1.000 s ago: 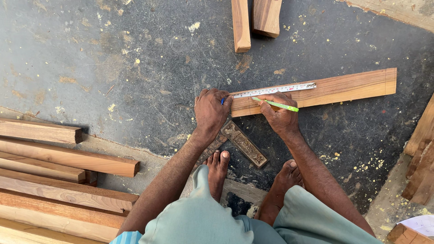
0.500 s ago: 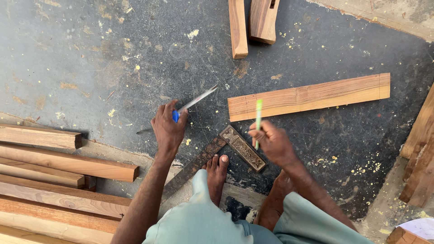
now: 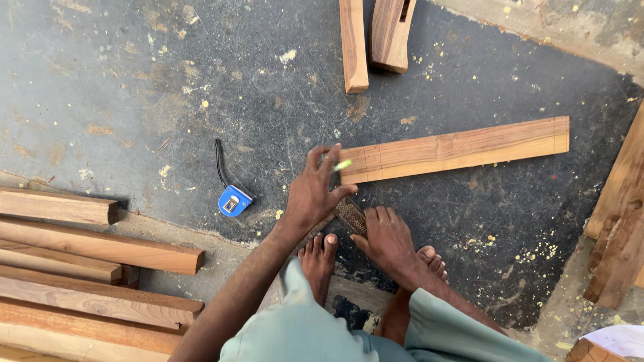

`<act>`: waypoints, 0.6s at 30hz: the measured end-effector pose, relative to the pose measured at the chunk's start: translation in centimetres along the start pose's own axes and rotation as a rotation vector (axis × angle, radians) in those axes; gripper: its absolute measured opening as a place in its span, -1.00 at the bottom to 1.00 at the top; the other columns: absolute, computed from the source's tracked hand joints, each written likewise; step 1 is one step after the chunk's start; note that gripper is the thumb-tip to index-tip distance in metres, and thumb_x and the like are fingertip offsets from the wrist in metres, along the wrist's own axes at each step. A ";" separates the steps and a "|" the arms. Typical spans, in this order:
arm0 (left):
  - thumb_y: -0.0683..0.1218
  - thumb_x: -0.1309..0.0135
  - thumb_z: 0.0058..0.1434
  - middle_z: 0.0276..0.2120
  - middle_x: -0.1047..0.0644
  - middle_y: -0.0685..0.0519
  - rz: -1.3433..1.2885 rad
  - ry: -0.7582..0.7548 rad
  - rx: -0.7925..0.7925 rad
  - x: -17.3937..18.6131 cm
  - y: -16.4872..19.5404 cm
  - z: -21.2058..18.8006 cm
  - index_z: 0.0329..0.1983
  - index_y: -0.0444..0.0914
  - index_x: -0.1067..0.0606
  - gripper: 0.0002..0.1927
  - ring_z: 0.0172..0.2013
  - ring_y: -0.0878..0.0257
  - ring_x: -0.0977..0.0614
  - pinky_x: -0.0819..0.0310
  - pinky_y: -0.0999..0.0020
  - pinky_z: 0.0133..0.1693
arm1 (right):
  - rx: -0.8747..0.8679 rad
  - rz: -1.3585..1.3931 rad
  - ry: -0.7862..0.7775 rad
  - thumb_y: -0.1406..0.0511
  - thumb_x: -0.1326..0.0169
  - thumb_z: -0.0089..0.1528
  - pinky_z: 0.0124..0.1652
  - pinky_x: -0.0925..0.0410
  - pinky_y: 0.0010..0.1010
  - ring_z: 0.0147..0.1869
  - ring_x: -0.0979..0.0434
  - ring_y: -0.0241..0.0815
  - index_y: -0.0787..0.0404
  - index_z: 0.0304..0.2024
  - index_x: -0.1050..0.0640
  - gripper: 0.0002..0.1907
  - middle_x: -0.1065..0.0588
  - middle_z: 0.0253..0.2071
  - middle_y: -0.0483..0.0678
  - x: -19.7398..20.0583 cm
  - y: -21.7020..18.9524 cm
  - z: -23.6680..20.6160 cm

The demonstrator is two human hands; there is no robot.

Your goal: The person measures and marks a wooden plank on the floor using a tape measure, pencil, and try square. They repeatedly measure lengths, mark points, and draw perpendicular lines to prepare the wood for cutting.

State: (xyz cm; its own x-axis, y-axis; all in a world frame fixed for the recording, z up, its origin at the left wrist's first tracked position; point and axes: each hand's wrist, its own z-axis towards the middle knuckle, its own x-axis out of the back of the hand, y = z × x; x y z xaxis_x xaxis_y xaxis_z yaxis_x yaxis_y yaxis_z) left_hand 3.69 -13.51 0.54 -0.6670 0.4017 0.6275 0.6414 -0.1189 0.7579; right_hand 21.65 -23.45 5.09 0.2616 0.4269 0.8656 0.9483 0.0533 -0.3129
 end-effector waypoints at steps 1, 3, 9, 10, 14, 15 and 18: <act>0.17 -0.23 0.09 0.24 -0.40 -0.20 0.080 -0.020 -0.134 0.1 -0.1 1.0 0.38 -0.28 -0.29 -0.15 0.04 -0.10 -0.60 -0.54 0.06 -0.03 | -0.084 0.066 -0.033 0.08 -0.27 0.10 -0.07 -0.45 -0.02 -0.02 -0.54 0.14 0.36 0.09 -0.40 -0.34 -0.46 -0.04 0.19 -0.2 0.3 0.0; 0.20 -0.24 0.08 0.30 -0.35 -0.22 0.203 -0.120 -0.252 0.5 -0.4 2.9 0.42 -0.31 -0.19 -0.06 0.10 -0.12 -0.55 -0.49 0.06 0.06 | -0.254 0.203 -0.117 0.17 -0.22 0.16 -0.11 -0.48 -0.08 -0.09 -0.58 0.04 0.36 0.16 -0.36 -0.38 -0.46 -0.03 0.18 -0.2 1.0 -0.3; 0.23 -0.20 0.18 0.43 -0.25 -0.06 0.405 -0.314 -0.239 5.2 -5.1 7.2 0.49 -0.16 -0.14 -0.10 0.25 -0.03 -0.46 -0.40 0.11 0.21 | -0.146 0.207 0.134 0.21 -0.24 0.06 -0.23 -0.55 -0.27 -0.18 -0.58 -0.06 0.17 0.39 -0.35 -0.17 -0.51 -0.07 0.12 6.9 8.4 0.3; 0.24 -0.20 0.19 0.43 -0.24 -0.04 0.407 -0.333 -0.250 6.0 -5.9 7.1 0.48 -0.16 -0.14 -0.11 0.26 -0.02 -0.45 -0.39 0.11 0.22 | -0.117 0.223 0.163 0.21 -0.22 0.09 -0.21 -0.56 -0.28 -0.15 -0.58 -0.05 0.18 0.40 -0.35 -0.19 -0.51 -0.04 0.12 8.1 9.8 1.7; 0.15 -0.24 0.12 0.45 -0.22 0.04 0.464 -0.428 -0.232 8.3 -7.6 5.3 0.49 -0.08 -0.13 -0.09 0.29 0.05 -0.42 -0.32 0.15 0.28 | 0.099 0.292 0.217 0.23 -0.20 0.08 -0.01 -0.49 -0.15 0.00 -0.59 0.01 0.07 0.43 -0.36 -0.18 -0.53 0.04 0.14 9.5 12.1 8.6; 0.13 -0.25 0.13 0.45 -0.22 0.04 0.451 -0.409 -0.249 8.7 -7.7 4.7 0.49 -0.09 -0.14 -0.10 0.30 0.06 -0.42 -0.29 0.14 0.30 | 0.134 0.264 0.209 0.23 -0.23 0.08 0.04 -0.47 -0.12 0.05 -0.57 0.06 0.04 0.44 -0.38 -0.17 -0.51 0.09 0.17 9.2 11.8 9.8; 0.08 -0.24 0.17 0.45 -0.22 0.08 0.425 -0.382 -0.252 9.7 -8.2 3.6 0.50 -0.09 -0.14 -0.13 0.30 0.09 -0.41 -0.23 0.13 0.33 | 0.265 0.133 0.201 0.19 -0.29 0.10 0.12 -0.42 -0.06 0.16 -0.55 0.16 -0.05 0.42 -0.43 -0.20 -0.49 0.19 0.20 7.7 9.4 12.0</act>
State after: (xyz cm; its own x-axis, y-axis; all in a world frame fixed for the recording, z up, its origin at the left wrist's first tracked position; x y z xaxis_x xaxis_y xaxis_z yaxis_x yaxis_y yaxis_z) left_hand -6.64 -5.38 -0.19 -0.1604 0.5629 0.8108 0.6807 -0.5318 0.5038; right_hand 30.41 -8.80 4.10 0.4350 0.2611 0.8618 0.8308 0.2526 -0.4959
